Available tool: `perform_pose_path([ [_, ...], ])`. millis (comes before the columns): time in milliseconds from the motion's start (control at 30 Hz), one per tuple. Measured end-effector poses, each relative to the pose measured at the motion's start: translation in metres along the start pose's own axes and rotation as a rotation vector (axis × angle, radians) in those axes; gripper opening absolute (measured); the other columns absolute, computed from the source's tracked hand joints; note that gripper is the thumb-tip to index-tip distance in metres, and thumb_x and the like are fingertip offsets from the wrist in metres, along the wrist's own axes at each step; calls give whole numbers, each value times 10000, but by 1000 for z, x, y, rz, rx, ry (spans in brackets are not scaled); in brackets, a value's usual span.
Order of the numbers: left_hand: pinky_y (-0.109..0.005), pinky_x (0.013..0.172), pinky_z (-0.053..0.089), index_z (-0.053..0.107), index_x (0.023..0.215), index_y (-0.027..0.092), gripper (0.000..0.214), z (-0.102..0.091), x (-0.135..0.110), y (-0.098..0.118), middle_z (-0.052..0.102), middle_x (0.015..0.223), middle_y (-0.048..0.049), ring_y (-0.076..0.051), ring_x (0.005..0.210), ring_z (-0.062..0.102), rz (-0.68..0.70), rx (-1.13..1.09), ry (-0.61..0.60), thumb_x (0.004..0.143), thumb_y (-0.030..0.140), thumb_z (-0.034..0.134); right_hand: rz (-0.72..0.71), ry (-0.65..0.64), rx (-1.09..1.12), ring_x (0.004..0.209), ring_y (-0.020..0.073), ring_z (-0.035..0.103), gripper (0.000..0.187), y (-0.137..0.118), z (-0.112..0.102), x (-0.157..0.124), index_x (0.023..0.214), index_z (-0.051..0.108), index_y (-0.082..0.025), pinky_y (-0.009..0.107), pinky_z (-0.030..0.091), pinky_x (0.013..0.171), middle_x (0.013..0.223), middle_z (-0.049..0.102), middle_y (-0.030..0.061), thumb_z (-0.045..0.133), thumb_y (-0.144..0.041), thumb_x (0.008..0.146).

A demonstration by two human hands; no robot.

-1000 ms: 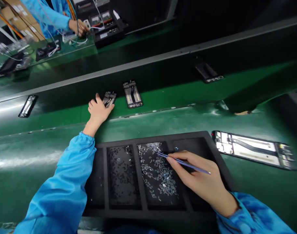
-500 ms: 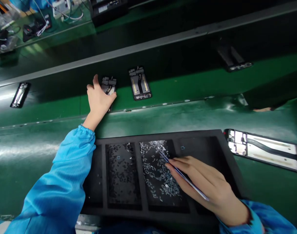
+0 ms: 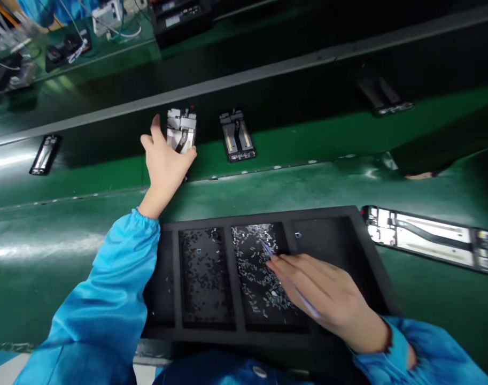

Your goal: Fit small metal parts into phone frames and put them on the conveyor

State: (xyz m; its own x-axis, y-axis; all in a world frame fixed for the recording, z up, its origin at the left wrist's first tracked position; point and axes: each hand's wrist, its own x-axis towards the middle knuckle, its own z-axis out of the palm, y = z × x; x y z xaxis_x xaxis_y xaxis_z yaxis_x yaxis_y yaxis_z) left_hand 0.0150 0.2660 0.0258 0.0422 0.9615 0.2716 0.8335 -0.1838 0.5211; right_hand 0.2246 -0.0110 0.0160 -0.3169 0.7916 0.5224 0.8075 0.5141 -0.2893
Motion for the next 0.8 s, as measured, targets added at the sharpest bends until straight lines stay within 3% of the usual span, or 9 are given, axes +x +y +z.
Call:
perform_pose_path([
  [100,-461,971,524,212,1572,160,1022,-49,-28,24,460,1288,-159,-315,1093,599,73,-11,48,708,324,731,368,169,194,617,167,732,113,-5,-11,13,978,714,-201,287,634,600,788,782,19,688,-111,916],
  [167,-465,913,547,143,1599,188,1063,-82,-61,37,488,1255,-137,-314,1061,607,138,31,-7,714,336,713,554,182,282,522,147,702,87,-9,-26,23,882,715,-217,244,591,486,662,738,-17,663,-179,941],
  [267,-416,700,578,99,1622,209,1082,-112,-136,53,556,1098,-102,-275,847,631,176,163,-170,739,398,695,627,164,271,488,144,691,171,-15,-56,36,780,697,-223,229,570,452,564,692,-31,655,-209,945],
  [333,-345,525,531,96,1630,176,1063,-113,-192,62,564,1044,-100,-199,636,583,152,240,-265,770,404,679,591,164,194,496,148,697,140,-17,-72,42,814,710,-240,237,566,452,569,698,-37,674,-272,945],
  [400,-317,464,507,166,1615,142,1032,-100,-242,70,559,1009,-91,-170,561,567,124,290,-317,764,385,697,465,108,96,455,142,677,214,-19,-76,48,798,723,-263,243,506,383,554,695,-49,660,-386,961],
  [500,-304,463,522,327,1562,133,934,-77,-287,79,552,1056,-110,-189,598,631,62,381,-339,761,389,733,293,67,13,393,130,642,395,-20,-55,59,661,695,-242,258,410,318,520,686,-35,616,-450,987],
  [633,-397,591,592,480,1462,83,836,-71,-299,75,575,1141,-184,-304,797,690,96,432,-321,816,558,720,131,179,187,460,127,682,379,-19,-5,69,624,647,-205,227,490,428,608,748,6,644,-322,985],
  [733,-521,900,563,511,1435,77,740,-80,-296,60,510,1393,-268,-434,1213,581,346,365,-332,900,573,635,82,179,227,521,139,719,346,-18,20,69,655,644,-204,219,542,487,654,769,12,641,-305,986],
  [800,-527,1023,490,516,1433,76,676,-84,-295,48,462,1493,-261,-435,1373,461,540,310,-378,958,555,559,64,176,228,558,152,739,323,-17,27,67,668,642,-209,225,569,523,667,773,12,646,-292,980],
])
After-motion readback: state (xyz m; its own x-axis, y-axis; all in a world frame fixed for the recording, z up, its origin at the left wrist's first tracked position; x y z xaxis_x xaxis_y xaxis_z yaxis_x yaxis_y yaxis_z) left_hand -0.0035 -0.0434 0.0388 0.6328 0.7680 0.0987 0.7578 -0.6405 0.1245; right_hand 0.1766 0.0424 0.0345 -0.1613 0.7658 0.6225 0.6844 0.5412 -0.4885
